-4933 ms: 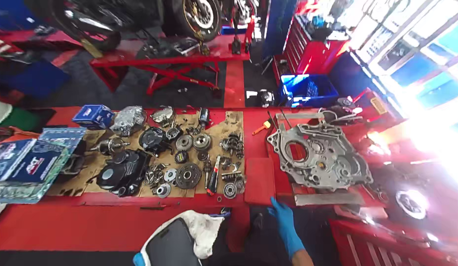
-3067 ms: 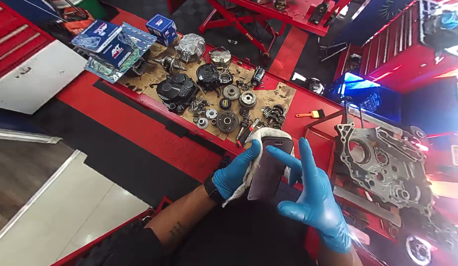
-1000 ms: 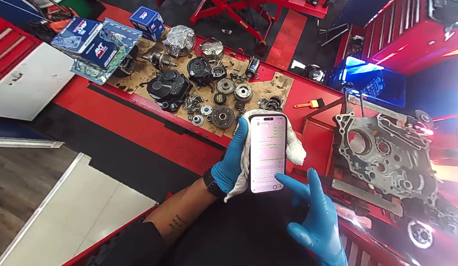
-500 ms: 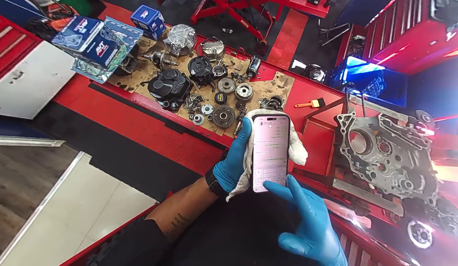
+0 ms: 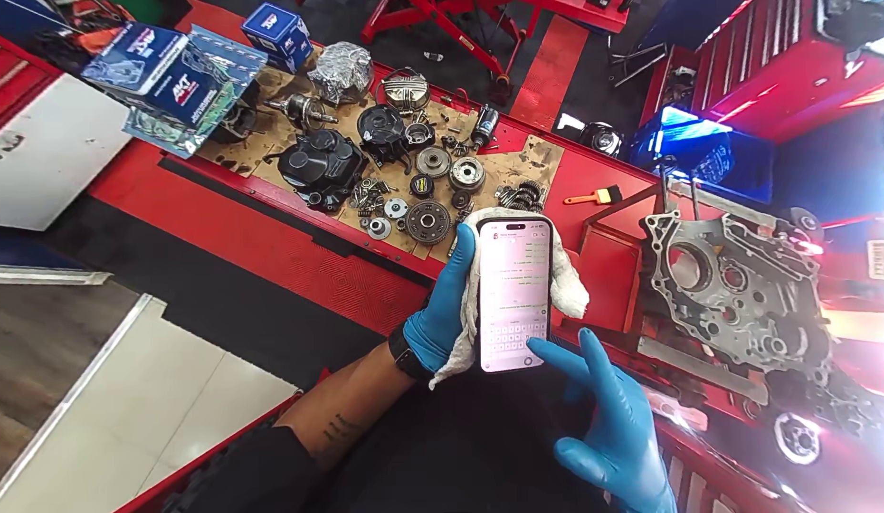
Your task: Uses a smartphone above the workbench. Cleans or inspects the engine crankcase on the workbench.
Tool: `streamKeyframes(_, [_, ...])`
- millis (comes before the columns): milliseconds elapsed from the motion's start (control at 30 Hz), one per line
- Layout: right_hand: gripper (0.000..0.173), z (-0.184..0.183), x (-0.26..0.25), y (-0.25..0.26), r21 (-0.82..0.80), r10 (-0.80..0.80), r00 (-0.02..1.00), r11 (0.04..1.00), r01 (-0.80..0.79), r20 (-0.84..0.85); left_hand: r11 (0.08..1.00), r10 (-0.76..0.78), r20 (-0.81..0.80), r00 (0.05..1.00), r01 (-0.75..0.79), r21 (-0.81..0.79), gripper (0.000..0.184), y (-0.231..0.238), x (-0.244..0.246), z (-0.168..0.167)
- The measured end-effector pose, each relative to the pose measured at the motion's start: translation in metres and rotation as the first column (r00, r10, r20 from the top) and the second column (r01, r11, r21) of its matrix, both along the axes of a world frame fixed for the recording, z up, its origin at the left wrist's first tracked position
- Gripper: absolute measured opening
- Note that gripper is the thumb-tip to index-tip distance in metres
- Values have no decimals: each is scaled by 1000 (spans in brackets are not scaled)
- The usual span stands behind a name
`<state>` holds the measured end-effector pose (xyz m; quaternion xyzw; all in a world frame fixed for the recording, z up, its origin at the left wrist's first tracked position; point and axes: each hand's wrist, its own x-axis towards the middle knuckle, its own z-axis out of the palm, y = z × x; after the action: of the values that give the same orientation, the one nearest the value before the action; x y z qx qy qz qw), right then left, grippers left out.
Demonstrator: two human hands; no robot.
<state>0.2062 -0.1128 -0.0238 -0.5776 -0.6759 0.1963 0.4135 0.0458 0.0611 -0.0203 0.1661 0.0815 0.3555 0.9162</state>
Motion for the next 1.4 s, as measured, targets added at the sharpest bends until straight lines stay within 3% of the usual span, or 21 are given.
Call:
streamKeyframes(267, [85, -2, 0, -5, -1, -80, 997, 997, 80, -25, 1000, -3, 11, 1000, 2, 3, 59, -4, -1, -3])
streamKeyframes(467, [85, 4, -23, 9, 7, 59, 998, 998, -59, 37, 1000, -11, -13, 1000, 12, 15, 58, -8, 5, -7])
streamKeyframes(667, [85, 3, -26, 12, 14, 76, 996, 997, -76, 48, 999, -41, 5, 999, 41, 0, 59, -8, 5, -7])
streamKeyframes(967, [85, 3, -16, 1, 21, 35, 999, 999, -35, 6, 1000, 20, 9, 1000, -20, 10, 58, 1, 2, -2])
streamKeyframes(1400, [84, 7, -4, 1, 73, -68, 993, 994, 76, -98, 1000, -13, 81, 997, 13, 1, 57, 1, 1, -1])
